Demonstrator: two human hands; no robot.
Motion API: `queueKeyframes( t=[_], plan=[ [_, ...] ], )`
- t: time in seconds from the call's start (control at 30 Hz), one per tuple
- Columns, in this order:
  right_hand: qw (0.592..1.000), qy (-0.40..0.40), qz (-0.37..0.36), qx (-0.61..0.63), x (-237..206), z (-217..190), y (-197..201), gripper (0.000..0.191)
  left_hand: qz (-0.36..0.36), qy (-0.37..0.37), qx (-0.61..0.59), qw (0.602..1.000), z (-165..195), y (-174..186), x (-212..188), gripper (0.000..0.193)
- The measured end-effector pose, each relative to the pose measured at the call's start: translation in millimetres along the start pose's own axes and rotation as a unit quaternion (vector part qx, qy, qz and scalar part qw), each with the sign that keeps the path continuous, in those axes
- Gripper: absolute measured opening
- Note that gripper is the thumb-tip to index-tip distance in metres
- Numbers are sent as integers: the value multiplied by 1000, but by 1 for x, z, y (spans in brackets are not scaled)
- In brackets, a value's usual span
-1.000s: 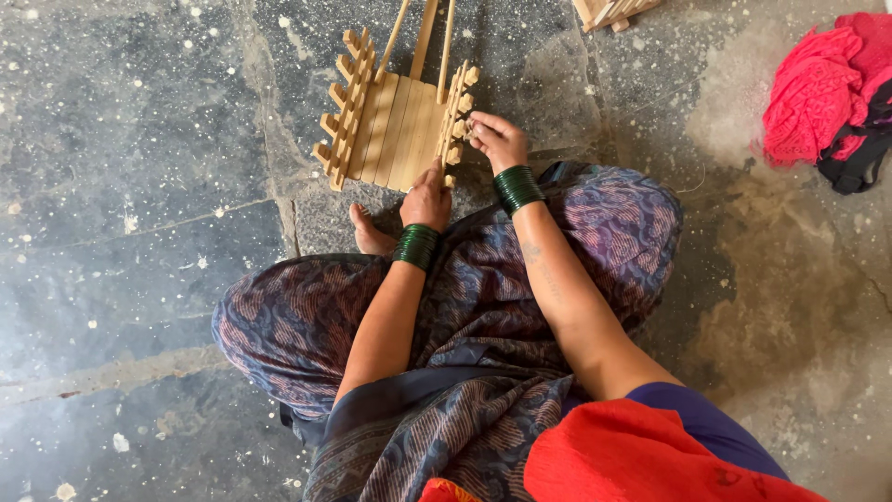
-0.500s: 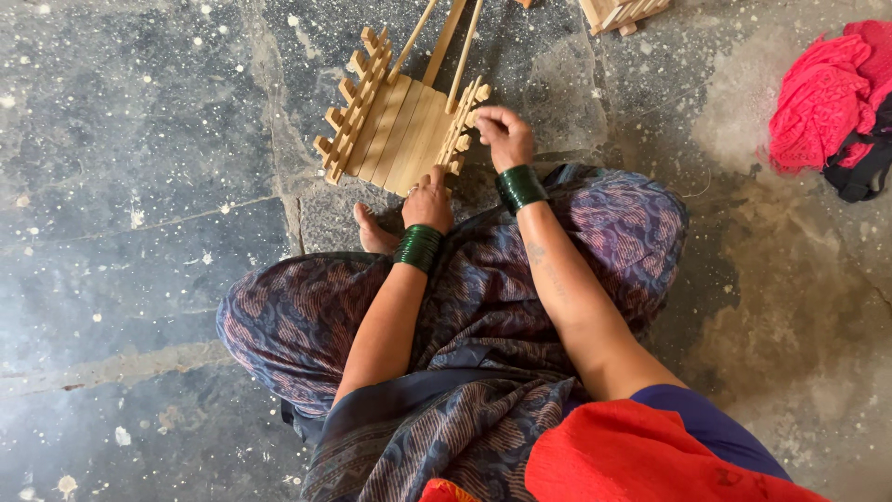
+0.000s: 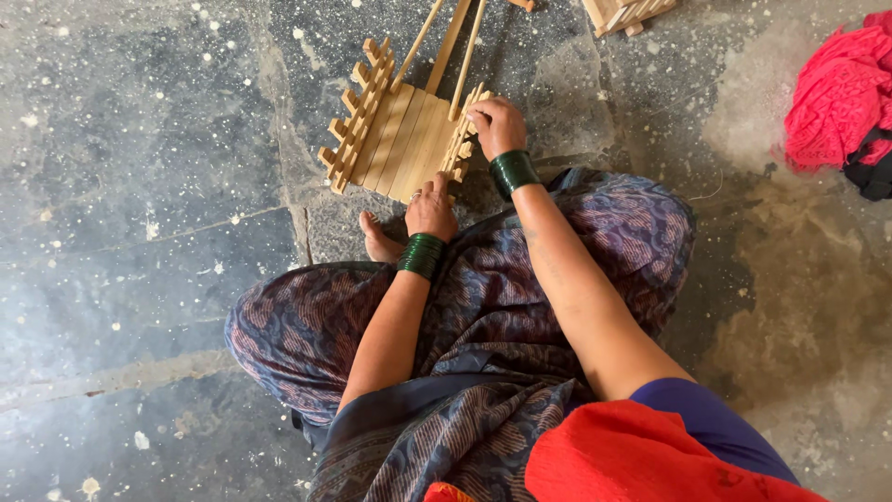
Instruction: The person sits cross-legged on the floor assembling a small wooden cart-like toy. They fit wooden slats and crossbars into the slotted frame, press the pieces into place, rotate the assembly to work on other sides, and reposition it on the floor as they continue fitting parts by hand.
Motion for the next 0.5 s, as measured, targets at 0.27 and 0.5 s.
queueKeyframes(
  t=[0.27, 0.5],
  plan=[
    [1000, -9, -25, -9, -9, 0, -2, 7, -2, 5, -2, 1000, -3, -5, 0, 50],
    [993, -48, -71, -81, 2, 15, -16, 11, 3, 0, 4, 1000, -7, -7, -2, 50]
  ],
)
Point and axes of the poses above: each hand's wrist, its own x-axis towards the middle knuckle, its own y-axis out of the back of the hand, z = x × y, the point moved 5 cm from there along x, towards the middle knuckle, and after that the axes turned 3 degrees about y, right-handed, at the moved point
